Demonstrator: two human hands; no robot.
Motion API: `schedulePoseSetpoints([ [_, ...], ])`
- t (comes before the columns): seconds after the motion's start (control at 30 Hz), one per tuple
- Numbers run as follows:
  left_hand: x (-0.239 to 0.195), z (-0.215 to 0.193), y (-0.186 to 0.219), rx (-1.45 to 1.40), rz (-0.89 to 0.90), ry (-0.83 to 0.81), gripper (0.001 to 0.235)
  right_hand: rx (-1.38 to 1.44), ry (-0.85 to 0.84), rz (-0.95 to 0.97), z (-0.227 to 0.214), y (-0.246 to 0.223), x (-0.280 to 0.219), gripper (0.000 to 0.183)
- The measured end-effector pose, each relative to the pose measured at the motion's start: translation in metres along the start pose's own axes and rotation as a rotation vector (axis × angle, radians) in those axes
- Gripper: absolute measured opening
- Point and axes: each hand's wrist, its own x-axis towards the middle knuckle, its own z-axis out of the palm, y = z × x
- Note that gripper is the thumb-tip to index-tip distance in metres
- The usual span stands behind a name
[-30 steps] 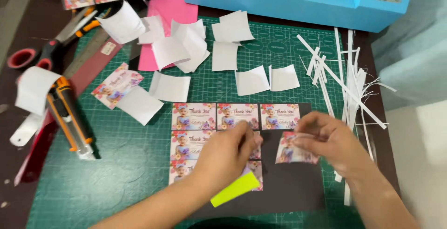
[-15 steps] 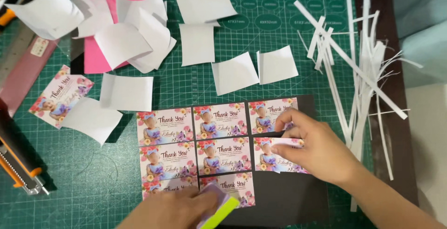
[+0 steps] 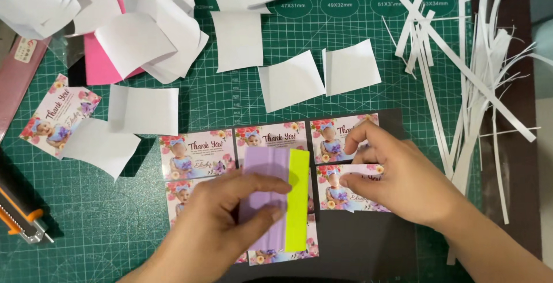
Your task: The person assembles small thank-you cards by peeling off backing paper from adhesive strips and pressing each card onto a dark backing sheet. They use a plastic scraper to smooth the cards and repeat the process for multiple cards.
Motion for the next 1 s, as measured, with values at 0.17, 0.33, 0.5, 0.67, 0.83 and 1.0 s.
schedulePoseSetpoints([
  [0.17,0.003,0.019,-0.008,0.1,0.033,0.029,0.026,-0.046,-0.006,0.025,0.0,-0.009,-0.004,0.029],
  [0.33,0.005,0.036,-0.01,0.185,0.2,0.107,0.027,-0.074,-0.006,0.037,-0.001,-0.014,-0.007,0.032],
  [0.5,0.014,0.046,-0.02,0.296,0.288,0.146,0.021,-0.103,-0.009,0.024,-0.001,-0.013,-0.006,0.031],
  [0.67,0.018,0.043,-0.013,0.308,0.236,0.095,0.019,-0.082,-0.024,0.033,-0.003,-0.014,-0.007,0.029],
  [0.83,0.022,0.043,-0.004,0.305,0.278,0.051,0.037,0.052,-0.113,-0.45,-0.016,0.033,0.019,0.032],
  [1.0,0.025,0.042,0.0,0.261,0.251,0.027,0.035,0.126,-0.294,-0.251,-0.025,0.024,0.016,0.068],
])
